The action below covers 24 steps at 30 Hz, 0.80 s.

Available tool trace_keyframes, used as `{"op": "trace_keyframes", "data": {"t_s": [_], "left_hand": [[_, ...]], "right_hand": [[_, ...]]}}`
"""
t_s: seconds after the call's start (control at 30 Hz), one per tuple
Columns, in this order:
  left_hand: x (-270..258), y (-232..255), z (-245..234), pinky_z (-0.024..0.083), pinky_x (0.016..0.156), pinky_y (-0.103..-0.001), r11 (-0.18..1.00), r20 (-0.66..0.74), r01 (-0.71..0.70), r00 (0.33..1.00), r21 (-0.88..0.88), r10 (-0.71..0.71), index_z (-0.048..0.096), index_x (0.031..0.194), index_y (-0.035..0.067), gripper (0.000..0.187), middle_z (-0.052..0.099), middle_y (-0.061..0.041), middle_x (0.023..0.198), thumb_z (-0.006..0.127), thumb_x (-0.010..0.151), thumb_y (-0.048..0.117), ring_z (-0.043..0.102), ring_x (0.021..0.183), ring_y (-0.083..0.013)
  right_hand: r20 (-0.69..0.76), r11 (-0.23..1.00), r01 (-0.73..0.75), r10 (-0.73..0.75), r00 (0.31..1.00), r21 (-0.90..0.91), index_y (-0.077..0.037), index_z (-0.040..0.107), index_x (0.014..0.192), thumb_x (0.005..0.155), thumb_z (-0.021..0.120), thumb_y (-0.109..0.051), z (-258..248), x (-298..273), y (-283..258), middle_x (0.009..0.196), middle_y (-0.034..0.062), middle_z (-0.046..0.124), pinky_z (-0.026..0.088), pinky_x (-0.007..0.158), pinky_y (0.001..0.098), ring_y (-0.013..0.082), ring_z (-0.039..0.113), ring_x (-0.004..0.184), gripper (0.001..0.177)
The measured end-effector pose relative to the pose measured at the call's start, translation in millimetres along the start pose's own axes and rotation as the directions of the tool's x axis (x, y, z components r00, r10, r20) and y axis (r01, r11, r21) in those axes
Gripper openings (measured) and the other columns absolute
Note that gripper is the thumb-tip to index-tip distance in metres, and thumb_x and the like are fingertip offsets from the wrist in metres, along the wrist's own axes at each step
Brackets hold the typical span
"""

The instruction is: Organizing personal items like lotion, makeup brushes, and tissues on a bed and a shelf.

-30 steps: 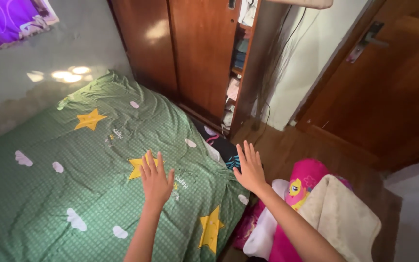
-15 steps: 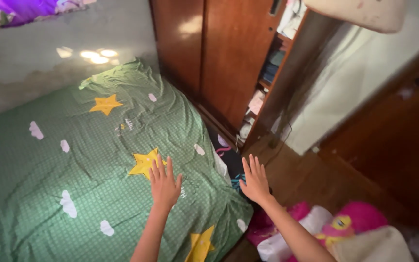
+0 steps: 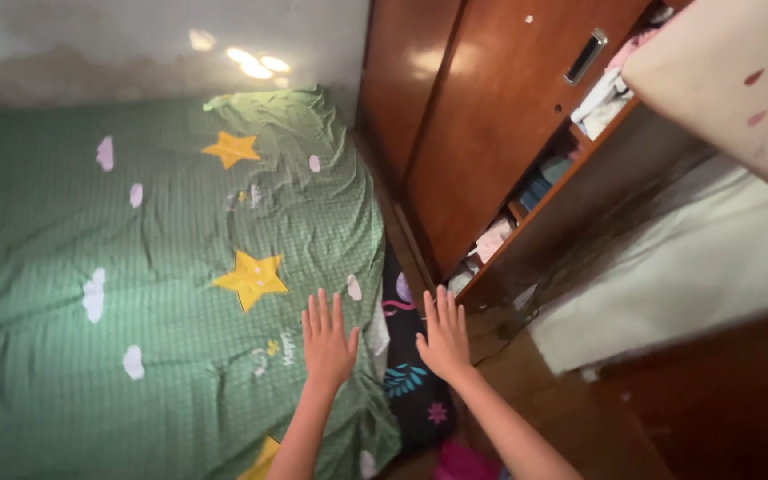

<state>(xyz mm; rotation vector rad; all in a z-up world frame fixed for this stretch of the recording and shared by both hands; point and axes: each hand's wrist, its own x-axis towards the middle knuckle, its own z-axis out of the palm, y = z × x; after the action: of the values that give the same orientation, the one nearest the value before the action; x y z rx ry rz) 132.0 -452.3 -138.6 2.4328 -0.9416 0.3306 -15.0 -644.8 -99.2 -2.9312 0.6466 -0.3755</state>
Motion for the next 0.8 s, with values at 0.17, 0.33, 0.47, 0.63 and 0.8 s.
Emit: {"op": "trace_keyframes", "data": {"t_s": [0.17, 0.33, 0.47, 0.63, 0.8], "left_hand": [[-14.1, 45.2, 21.8, 0.017, 0.122, -0.055, 0.998, -0.068, 0.064, 0.996, -0.007, -0.065, 0.034, 0.154, 0.004, 0.081, 0.021, -0.024, 0.165, 0.065, 0.088, 0.039, 0.019, 0.152, -0.0431], [-22.6, 48.6, 40.0, 0.017, 0.122, -0.056, 0.998, -0.088, 0.064, 0.994, 0.024, -0.062, 0.034, 0.155, 0.003, 0.080, 0.022, -0.024, 0.165, 0.064, 0.090, 0.039, 0.019, 0.152, -0.0438], [-37.2, 27.0, 75.1, 0.016, 0.122, -0.055, 0.993, -0.040, 0.103, 0.994, 0.057, -0.101, 0.034, 0.154, 0.003, 0.081, 0.021, -0.024, 0.164, 0.064, 0.088, 0.039, 0.019, 0.152, -0.0434], [-55.9, -17.1, 148.2, 0.015, 0.121, -0.055, 0.982, -0.022, 0.133, 0.991, 0.135, -0.131, 0.034, 0.153, 0.003, 0.079, 0.021, -0.025, 0.163, 0.063, 0.090, 0.040, 0.019, 0.151, -0.0430], [-93.6, -50.4, 223.7, 0.014, 0.121, -0.055, 0.969, -0.013, 0.223, 0.975, 0.107, -0.222, 0.036, 0.153, 0.004, 0.080, 0.023, -0.026, 0.162, 0.065, 0.087, 0.039, 0.019, 0.151, -0.0431]], "right_hand": [[0.020, 0.993, 0.117, -0.118, 0.993, 0.020, -0.005, 0.022, 0.158, 0.084, 0.073, -0.026, 2.9, 17.9, 40.6, 0.165, 0.0245, 0.017, 0.019, 0.121, 0.0570, 0.0428, 0.017, 0.153, 0.092], [0.021, 0.990, 0.137, -0.138, 0.990, 0.040, -0.005, 0.021, 0.158, 0.084, 0.073, -0.025, 31.7, 22.2, 52.6, 0.165, 0.0241, 0.017, 0.019, 0.121, 0.0569, 0.0416, 0.016, 0.153, 0.093], [0.071, 0.989, 0.139, -0.142, 0.987, 0.053, -0.005, 0.023, 0.157, 0.082, 0.074, -0.025, 91.5, 19.7, 54.2, 0.165, 0.0234, 0.016, 0.018, 0.121, 0.0572, 0.0411, 0.016, 0.153, 0.093], [0.123, 0.985, 0.161, -0.167, 0.978, 0.057, -0.006, 0.024, 0.156, 0.081, 0.075, -0.026, 204.4, 13.9, 48.9, 0.164, 0.0228, 0.017, 0.018, 0.121, 0.0579, 0.0402, 0.016, 0.153, 0.092], [0.267, 0.986, 0.156, -0.166, 0.949, 0.058, -0.008, 0.029, 0.156, 0.086, 0.072, -0.032, 329.1, -21.3, 41.6, 0.164, 0.0226, 0.019, 0.019, 0.121, 0.0623, 0.0398, 0.016, 0.153, 0.086]]}}
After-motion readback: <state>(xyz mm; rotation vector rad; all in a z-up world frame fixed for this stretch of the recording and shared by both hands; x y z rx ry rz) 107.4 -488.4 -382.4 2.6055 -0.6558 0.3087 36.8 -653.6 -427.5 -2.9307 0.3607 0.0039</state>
